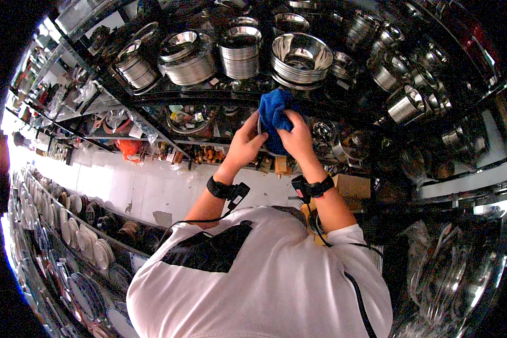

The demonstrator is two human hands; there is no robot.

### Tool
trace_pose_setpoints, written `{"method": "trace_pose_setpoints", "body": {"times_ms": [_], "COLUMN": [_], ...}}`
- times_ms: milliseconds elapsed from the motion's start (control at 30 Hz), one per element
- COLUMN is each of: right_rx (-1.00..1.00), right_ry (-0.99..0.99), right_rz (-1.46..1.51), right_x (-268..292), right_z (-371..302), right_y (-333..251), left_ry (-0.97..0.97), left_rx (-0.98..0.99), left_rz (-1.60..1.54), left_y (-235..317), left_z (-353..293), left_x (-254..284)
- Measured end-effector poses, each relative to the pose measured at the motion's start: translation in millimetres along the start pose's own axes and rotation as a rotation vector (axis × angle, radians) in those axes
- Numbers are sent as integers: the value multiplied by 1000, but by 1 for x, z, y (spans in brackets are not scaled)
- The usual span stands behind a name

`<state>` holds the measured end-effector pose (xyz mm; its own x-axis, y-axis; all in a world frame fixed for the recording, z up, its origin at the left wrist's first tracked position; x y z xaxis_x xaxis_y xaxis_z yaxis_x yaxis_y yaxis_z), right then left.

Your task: The person repeatedly picks up small metal bowls from a shelf, rubs them with a blue cloth, and places them on a yellow rotating polishing pad. The person then returns the bowls to the shelf. This cycle is repeated multiple times throughout the clip.

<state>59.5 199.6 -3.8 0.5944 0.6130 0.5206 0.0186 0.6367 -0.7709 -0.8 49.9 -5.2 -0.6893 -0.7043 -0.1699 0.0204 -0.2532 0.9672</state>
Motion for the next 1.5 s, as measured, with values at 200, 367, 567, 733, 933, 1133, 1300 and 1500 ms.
{"method": "trace_pose_setpoints", "body": {"times_ms": [200, 367, 567, 733, 933, 1133, 1300, 1500], "right_rx": [132, 367, 346, 198, 306, 35, -323, -520], "right_ry": [-473, -721, -439, -185, -542, -97, 310, -28], "right_rz": [68, -308, -235, 42, 88, 518, 842, 966], "right_x": [-2, -3, 1, -5, 9, 77, 98, 45], "right_z": [0, -13, -4, 0, -3, 3, 2, -9], "right_y": [-23, -14, -25, -15, 11, -5, -1, 7], "left_ry": [-108, -326, -303, -199, -327, 83, 68, 18], "left_rx": [-46, 40, 172, 238, 109, 322, 166, 202], "left_rz": [205, 42, -129, -240, -124, -305, -212, -147], "left_y": [11, 10, 18, 5, 18, -17, -30, -22], "left_z": [-1, 3, 8, 5, 9, 15, 14, 14], "left_x": [24, 36, 34, 25, 27, 58, 51, 3]}}
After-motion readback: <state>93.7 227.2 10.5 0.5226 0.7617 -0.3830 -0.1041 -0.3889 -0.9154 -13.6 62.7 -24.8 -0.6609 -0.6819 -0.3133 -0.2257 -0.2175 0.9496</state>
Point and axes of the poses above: each hand's wrist, its own z-axis towards the middle knuckle, its own x-axis out of the back of the hand, y = z × x, the point moved 3 cm from there along z, towards the middle knuckle, and after that the axes turned 5 degrees about -z, right-handed, at the moved point
